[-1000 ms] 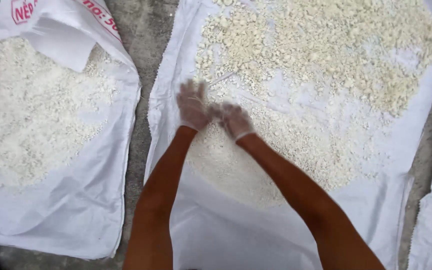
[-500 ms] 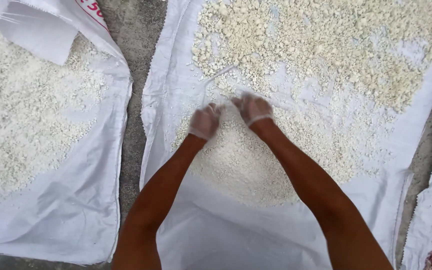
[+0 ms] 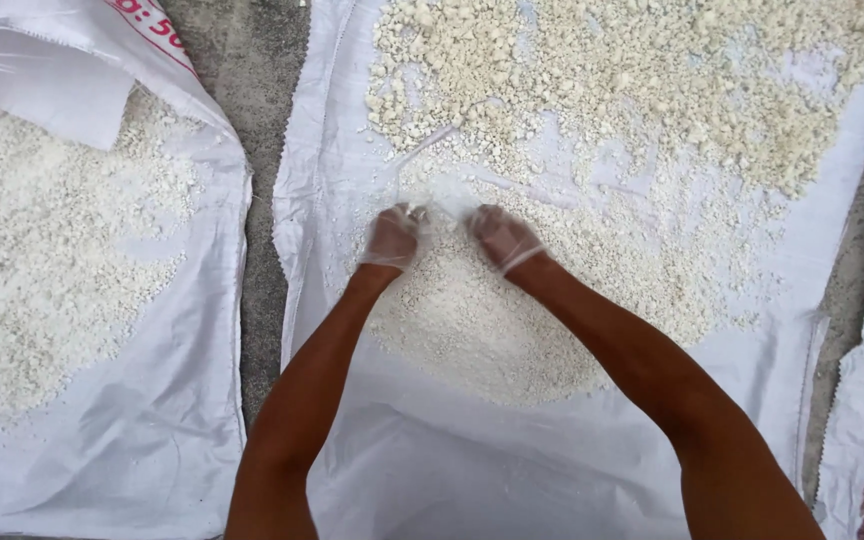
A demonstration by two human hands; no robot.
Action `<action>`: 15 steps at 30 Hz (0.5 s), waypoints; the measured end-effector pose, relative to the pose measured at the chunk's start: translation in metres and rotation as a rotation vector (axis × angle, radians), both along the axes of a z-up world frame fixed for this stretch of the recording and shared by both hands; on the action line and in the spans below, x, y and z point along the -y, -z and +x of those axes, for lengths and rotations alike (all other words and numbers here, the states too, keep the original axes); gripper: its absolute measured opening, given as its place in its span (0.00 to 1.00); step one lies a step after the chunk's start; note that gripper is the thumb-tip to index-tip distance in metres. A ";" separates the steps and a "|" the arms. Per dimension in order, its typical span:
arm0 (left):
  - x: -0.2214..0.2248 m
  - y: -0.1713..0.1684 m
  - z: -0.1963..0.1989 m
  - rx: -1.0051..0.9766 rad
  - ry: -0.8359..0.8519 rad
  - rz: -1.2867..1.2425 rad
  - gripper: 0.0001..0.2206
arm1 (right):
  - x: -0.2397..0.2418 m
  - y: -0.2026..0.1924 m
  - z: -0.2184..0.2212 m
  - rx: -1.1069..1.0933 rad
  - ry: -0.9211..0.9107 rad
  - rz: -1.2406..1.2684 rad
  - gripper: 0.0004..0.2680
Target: The person spreads a white granular substance across a white cloth using gloved hands. They repeatedly scoop and distribute the material to create an even layer on the surface.
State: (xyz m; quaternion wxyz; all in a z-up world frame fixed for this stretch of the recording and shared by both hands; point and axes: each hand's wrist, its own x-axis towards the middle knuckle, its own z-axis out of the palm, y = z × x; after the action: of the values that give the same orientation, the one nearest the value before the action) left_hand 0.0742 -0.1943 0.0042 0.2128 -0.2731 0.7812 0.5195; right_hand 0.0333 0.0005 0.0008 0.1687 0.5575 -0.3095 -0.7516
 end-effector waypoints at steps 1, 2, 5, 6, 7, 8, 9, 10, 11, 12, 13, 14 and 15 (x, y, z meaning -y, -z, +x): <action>-0.007 0.021 -0.003 0.006 0.064 -0.128 0.15 | -0.002 -0.004 0.001 0.191 0.426 -0.317 0.19; -0.014 0.043 -0.006 0.012 0.128 -0.256 0.17 | -0.004 -0.008 0.001 0.381 0.851 -0.635 0.17; -0.006 0.050 -0.009 -0.002 0.090 -0.363 0.22 | -0.011 -0.028 0.002 0.922 2.132 -1.616 0.19; -0.003 0.040 -0.014 -0.005 0.100 -0.358 0.22 | -0.011 -0.034 -0.004 0.909 2.139 -1.622 0.19; 0.000 0.029 -0.017 -0.127 0.136 -0.281 0.17 | -0.012 -0.040 -0.009 0.896 2.260 -1.755 0.20; 0.004 0.018 -0.020 -0.249 0.170 -0.202 0.15 | -0.012 -0.045 -0.014 0.876 2.378 -1.891 0.21; 0.004 0.020 -0.022 -0.252 0.179 -0.190 0.15 | -0.023 -0.029 -0.019 0.853 2.383 -1.898 0.21; 0.005 0.022 -0.024 -0.248 0.179 -0.188 0.15 | -0.034 -0.013 -0.024 1.141 2.561 -2.272 0.15; 0.007 0.023 -0.026 -0.244 0.177 -0.186 0.16 | -0.045 0.002 -0.030 1.483 2.651 -2.675 0.15; -0.004 0.016 -0.030 -0.247 0.186 -0.173 0.16 | -0.046 -0.014 -0.028 1.453 2.647 -2.693 0.15; -0.013 0.008 -0.033 -0.230 0.242 -0.218 0.15 | -0.043 -0.029 -0.029 1.347 2.654 -2.770 0.17; -0.020 -0.001 -0.036 -0.213 0.297 -0.264 0.14 | -0.039 -0.044 -0.028 1.237 2.657 -2.845 0.20; -0.027 -0.037 -0.030 -0.217 0.293 -0.257 0.14 | -0.042 -0.051 -0.030 1.229 2.649 -2.843 0.20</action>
State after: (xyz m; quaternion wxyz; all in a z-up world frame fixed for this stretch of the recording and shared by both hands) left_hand 0.0440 -0.1675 0.0412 0.1641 -0.1241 0.8906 0.4056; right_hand 0.0037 0.0424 0.0514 0.2482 0.3334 0.6978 -0.5834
